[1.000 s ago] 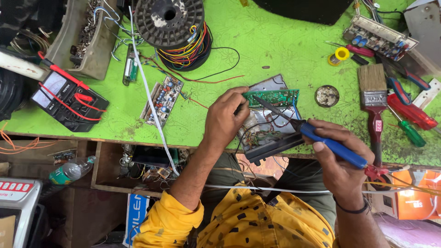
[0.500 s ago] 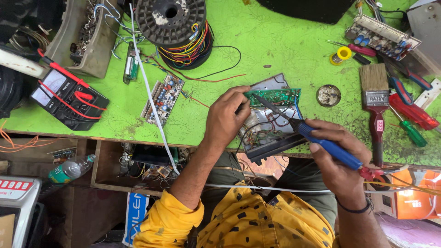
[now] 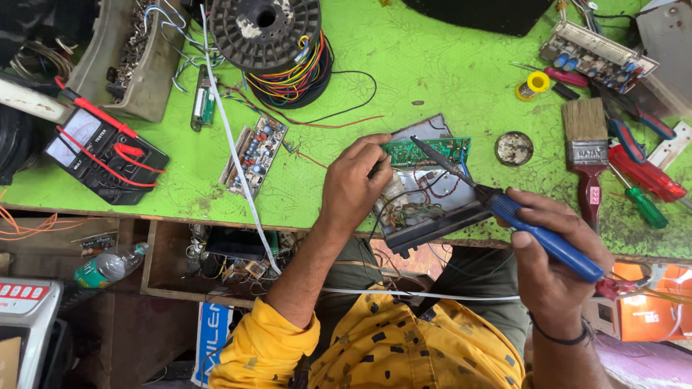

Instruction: The person solders wires to a circuit board inside a small metal enclosure. They repeatedly heat joints with a soldering iron, feed solder, and reposition wires while holding the board steady.

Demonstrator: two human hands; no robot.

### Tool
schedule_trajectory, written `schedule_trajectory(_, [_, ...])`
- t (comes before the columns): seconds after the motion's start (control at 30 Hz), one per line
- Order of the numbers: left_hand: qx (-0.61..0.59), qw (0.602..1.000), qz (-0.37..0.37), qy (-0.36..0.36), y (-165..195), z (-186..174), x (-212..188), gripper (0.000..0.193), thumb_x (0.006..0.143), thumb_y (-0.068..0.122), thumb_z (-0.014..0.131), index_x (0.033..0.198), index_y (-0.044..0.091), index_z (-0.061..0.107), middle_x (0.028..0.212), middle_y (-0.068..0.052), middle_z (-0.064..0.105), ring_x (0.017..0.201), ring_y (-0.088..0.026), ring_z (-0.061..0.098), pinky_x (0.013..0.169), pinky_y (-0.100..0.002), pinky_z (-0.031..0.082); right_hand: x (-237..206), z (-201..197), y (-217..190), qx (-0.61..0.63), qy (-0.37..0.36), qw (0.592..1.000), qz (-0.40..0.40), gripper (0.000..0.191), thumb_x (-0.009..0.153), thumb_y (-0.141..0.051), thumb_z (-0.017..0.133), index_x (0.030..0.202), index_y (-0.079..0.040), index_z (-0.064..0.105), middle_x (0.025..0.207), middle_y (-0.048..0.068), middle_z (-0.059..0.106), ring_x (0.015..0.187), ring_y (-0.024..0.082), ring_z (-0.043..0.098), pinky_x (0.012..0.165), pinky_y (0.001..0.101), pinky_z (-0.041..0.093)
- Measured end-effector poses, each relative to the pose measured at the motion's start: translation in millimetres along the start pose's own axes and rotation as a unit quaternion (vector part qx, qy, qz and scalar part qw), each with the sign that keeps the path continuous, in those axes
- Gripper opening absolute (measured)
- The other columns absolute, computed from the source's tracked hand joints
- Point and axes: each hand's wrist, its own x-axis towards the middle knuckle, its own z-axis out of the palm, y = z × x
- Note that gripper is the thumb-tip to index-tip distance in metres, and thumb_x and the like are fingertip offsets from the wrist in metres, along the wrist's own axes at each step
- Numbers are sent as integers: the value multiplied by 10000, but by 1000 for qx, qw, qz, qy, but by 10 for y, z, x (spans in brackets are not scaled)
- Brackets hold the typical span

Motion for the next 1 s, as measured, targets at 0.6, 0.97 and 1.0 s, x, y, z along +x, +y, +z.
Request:
schedule_trajectory(0.6, [159, 970, 131, -127, 118, -147, 87, 280, 793, 139, 780, 1047, 57, 695, 1324, -136, 612, 1254, -352, 561, 1033, -455, 462, 507, 154, 123, -327, -88, 940, -44, 284, 868, -75, 766, 1147, -48, 724, 1395, 200, 593, 1279, 421, 587, 1069, 477, 493])
schedule_trajectory(0.97, [154, 969, 132, -143, 115, -124, 184, 124, 911, 89, 675, 1024, 41, 660, 1213, -127, 678, 1148, -328, 619, 997, -476, 455, 783, 439, 185, -401, -116, 909, -7, 400, 819, -169, 833, 1182, -40, 726, 1338, 206, 562, 1208, 468, 498, 988, 517, 469])
schedule_trajectory(1.0, [137, 976, 99, -141, 114, -106, 181, 116, 921, 86, 674, 1025, 38, 656, 1143, -124, 692, 1109, -327, 636, 987, -481, 456, 775, 442, 193, -400, -116, 909, -10, 399, 822, -159, 827, 1186, -34, 722, 1345, 207, 561, 1208, 468, 499, 992, 516, 471])
